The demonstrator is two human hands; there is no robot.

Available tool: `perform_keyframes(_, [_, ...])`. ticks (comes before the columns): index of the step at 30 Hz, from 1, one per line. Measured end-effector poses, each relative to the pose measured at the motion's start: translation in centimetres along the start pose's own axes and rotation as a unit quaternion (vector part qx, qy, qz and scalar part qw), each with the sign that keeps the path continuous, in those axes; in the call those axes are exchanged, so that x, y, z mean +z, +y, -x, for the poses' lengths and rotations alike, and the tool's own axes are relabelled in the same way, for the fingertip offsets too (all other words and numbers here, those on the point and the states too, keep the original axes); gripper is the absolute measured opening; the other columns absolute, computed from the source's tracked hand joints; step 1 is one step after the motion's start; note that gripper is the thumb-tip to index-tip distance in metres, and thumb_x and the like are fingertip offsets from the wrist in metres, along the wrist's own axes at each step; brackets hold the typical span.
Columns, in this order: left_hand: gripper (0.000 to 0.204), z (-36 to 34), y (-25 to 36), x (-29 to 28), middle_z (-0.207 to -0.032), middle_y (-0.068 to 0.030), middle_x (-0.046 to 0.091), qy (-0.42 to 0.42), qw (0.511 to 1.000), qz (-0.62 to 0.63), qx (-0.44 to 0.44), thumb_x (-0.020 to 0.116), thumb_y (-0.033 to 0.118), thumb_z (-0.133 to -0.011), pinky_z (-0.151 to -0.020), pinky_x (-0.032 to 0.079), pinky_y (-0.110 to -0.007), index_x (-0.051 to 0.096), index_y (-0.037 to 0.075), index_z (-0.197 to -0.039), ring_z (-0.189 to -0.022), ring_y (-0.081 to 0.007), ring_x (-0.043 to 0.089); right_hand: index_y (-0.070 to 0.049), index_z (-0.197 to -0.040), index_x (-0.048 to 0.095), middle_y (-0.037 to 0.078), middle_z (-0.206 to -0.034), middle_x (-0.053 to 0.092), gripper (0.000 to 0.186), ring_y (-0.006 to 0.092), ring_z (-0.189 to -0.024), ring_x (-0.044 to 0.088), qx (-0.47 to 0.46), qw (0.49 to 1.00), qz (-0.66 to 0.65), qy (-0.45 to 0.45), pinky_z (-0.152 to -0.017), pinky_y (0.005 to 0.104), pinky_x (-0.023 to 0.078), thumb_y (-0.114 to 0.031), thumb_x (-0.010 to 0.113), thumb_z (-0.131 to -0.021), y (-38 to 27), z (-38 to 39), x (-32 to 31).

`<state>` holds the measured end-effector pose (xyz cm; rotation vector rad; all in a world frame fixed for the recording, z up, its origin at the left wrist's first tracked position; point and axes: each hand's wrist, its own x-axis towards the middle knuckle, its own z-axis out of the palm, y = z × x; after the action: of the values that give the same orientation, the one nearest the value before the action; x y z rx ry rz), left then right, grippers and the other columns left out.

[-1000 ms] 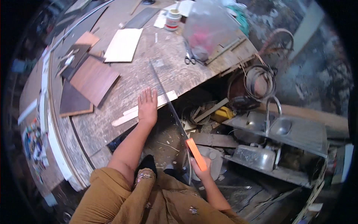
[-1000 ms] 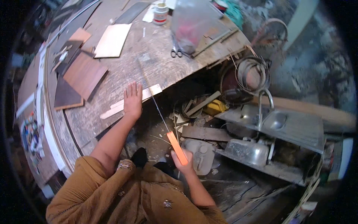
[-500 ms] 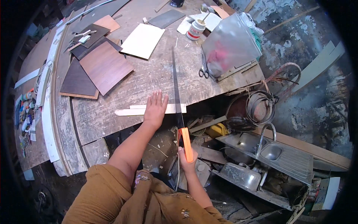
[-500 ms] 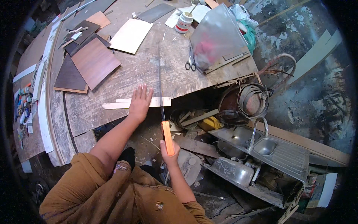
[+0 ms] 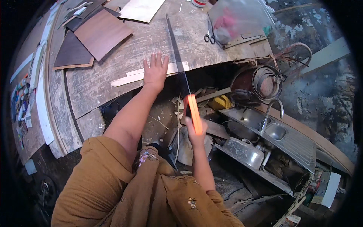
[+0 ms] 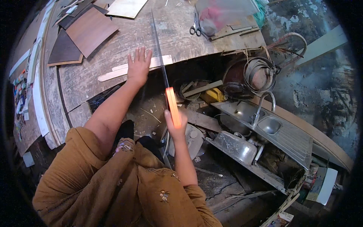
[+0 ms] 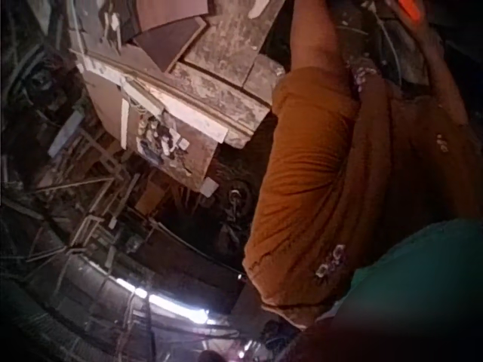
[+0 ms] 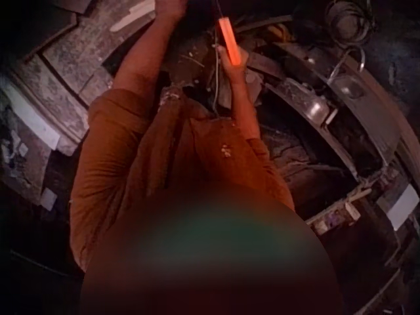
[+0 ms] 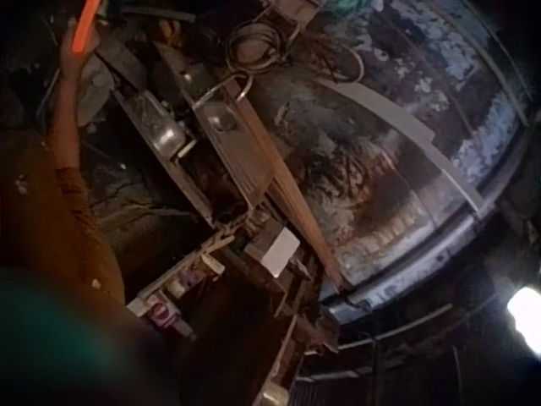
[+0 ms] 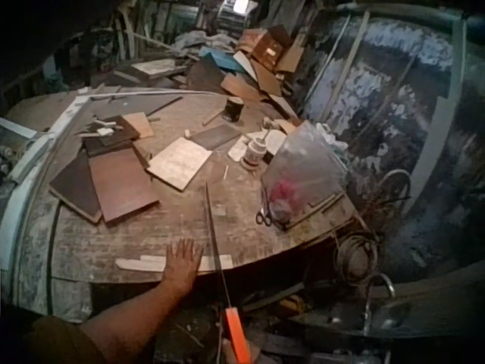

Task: The person marks a line on a small piece of wood with a pencil and then uses a hand saw to cut along the mark on a workbench.

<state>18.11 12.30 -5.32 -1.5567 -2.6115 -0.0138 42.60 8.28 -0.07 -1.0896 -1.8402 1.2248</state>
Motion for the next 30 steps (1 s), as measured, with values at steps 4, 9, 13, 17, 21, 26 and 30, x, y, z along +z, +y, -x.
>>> perform_keyframes(4, [0.058, 0.7, -0.6, 0.3, -0.151, -0.0157, 0.024, -0.020, 1.000, -0.013, 0.004, 0.047, 0.014, -0.089, -0.109, 0.022, -0.055, 0.029, 0.011, -0.143, -0.138, -0.0330, 0.027, -0.002, -0.062, 0.052, 0.006, -0.052, 0.046, 0.027, 0.0159, -0.046, 0.043, 0.058, 0.997, 0.053, -0.005, -0.045, 0.0326, 0.036, -0.012, 0.070, -0.078, 1.9, 9.7, -4.5])
perform_keyframes(9, [0.057, 0.8, -0.6, 0.5, -0.150, -0.0165, 0.025, -0.012, 1.000, -0.003, 0.011, 0.046, 0.013, -0.089, -0.110, 0.022, -0.050, 0.028, 0.011, -0.144, -0.138, -0.0331, 0.026, -0.001, -0.064, 0.052, 0.008, -0.052, 0.046, 0.024, 0.0211, -0.045, 0.045, 0.036, 0.994, 0.102, -0.019, -0.046, 0.0335, 0.038, -0.011, 0.068, -0.078, 0.9, 7.3, -3.5])
perform_keyframes(13, [0.056, 0.3, 0.9, 0.3, -0.150, -0.0168, 0.025, -0.011, 1.000, 0.003, 0.014, 0.046, 0.013, -0.089, -0.111, 0.022, -0.050, 0.029, 0.010, -0.143, -0.138, -0.0334, 0.025, -0.001, -0.064, 0.050, 0.008, -0.053, 0.045, 0.024, 0.0186, -0.046, 0.044, -0.053, 0.996, 0.069, 0.003, -0.047, 0.0324, 0.037, -0.011, 0.067, -0.079, 1.4, -1.6, 1.1])
perform_keyframes(17, [0.057, 0.1, 0.1, 0.2, -0.149, -0.0172, 0.026, -0.023, 1.000, 0.000, 0.005, 0.046, 0.013, -0.089, -0.111, 0.021, -0.050, 0.028, 0.009, -0.143, -0.138, -0.0342, 0.025, -0.001, -0.064, 0.051, 0.008, -0.053, 0.046, 0.026, 0.0181, -0.047, 0.044, -0.005, 1.000, 0.004, 0.003, -0.047, 0.0319, 0.037, -0.012, 0.068, -0.080, 1.5, -0.4, 0.0])
perform_keyframes(21, [0.058, 0.4, -0.6, 0.7, -0.149, -0.0174, 0.026, -0.014, 1.000, -0.006, 0.010, 0.046, 0.013, -0.088, -0.111, 0.020, -0.050, 0.028, 0.009, -0.143, -0.138, -0.0343, 0.025, -0.002, -0.066, 0.056, 0.010, -0.056, 0.052, 0.018, 0.0223, -0.047, 0.051, 0.015, 0.989, 0.126, -0.071, -0.048, 0.0328, 0.040, -0.009, 0.069, -0.077, 1.7, 7.5, -4.5])
perform_keyframes(26, [0.059, 0.5, -0.6, 0.6, -0.149, -0.0184, 0.025, -0.009, 1.000, 0.014, 0.017, 0.046, 0.010, -0.088, -0.112, 0.020, -0.050, 0.027, 0.010, -0.143, -0.138, -0.0348, 0.025, -0.002, -0.066, 0.055, 0.008, -0.056, 0.049, 0.019, 0.0191, -0.046, 0.047, -0.044, 0.984, 0.160, -0.057, -0.047, 0.0320, 0.039, -0.007, 0.068, -0.078, 0.5, 5.5, -3.9])
perform_keyframes(30, [0.061, -0.1, 0.5, 0.4, -0.149, -0.0190, 0.025, -0.004, 0.999, 0.045, 0.009, 0.048, 0.008, -0.086, -0.112, 0.020, -0.050, 0.027, 0.010, -0.143, -0.138, -0.0349, 0.025, -0.001, -0.062, 0.049, 0.005, -0.053, 0.044, 0.027, 0.0154, -0.046, 0.038, -0.020, 1.000, 0.005, -0.007, -0.046, 0.0316, 0.034, -0.010, 0.067, -0.081, 1.6, -0.9, 0.1])
